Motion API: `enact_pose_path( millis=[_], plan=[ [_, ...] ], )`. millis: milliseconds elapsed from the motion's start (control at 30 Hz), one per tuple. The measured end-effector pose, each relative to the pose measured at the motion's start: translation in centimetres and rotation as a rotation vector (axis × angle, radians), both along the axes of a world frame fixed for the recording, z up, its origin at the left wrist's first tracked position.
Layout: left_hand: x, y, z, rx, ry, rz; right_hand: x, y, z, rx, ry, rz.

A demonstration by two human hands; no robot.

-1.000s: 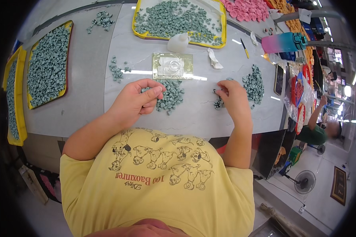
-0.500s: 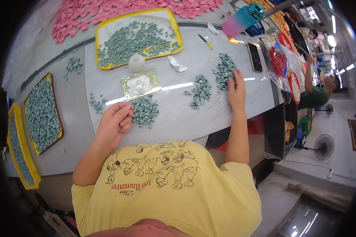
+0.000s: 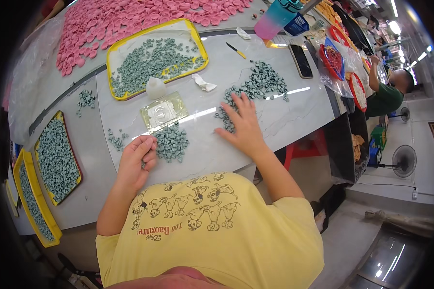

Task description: Placing small green plastic components into a small transparent plastic bag on a factory workbench.

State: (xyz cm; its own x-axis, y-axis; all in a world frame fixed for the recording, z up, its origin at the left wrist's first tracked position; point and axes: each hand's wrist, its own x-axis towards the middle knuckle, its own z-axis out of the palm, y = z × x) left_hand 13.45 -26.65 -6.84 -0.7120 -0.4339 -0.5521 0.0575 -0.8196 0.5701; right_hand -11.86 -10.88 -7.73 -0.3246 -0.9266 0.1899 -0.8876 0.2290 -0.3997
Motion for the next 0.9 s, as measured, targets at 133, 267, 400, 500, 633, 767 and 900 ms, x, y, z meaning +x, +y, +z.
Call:
enact_pose_path(
  millis=[133, 267, 400, 500, 633, 767, 900],
  plan=[
    [0.1, 0.2, -0.3, -0.006, 0.003, -0.011, 0.5, -1.3, -0.4, 0.202, 0.245, 0.073],
    [0.7, 0.2, -0.6, -0.002, 0.021, -0.002, -0.3, -3.0, -0.8, 0.286, 0.317, 0.049],
    [1.9, -0.4, -0.8, -0.002, 0.037, 0.014, 0.8, -3.9, -1.2, 0.218, 0.224, 0.123],
    [3.1, -1.2, -1.3, 0.011, 0.046, -0.005, 1.8, -5.1, -1.7, -0.005, 0.141, 0.037],
    [3.7, -1.3, -1.0, 0.001, 0.029, -0.006, 1.9, -8.4, -0.2, -0.025, 0.212, 0.027],
    [4.2, -1.0, -0.4, -0.013, 0.058, -0.007, 1.5, -10.5, -0.5, -0.049, 0.177, 0.204],
    [5.1, -1.7, 0.0, -0.031, 0.057, -0.003, 1.2, -11.9, 0.0, 0.060, 0.064, 0.040]
  ],
)
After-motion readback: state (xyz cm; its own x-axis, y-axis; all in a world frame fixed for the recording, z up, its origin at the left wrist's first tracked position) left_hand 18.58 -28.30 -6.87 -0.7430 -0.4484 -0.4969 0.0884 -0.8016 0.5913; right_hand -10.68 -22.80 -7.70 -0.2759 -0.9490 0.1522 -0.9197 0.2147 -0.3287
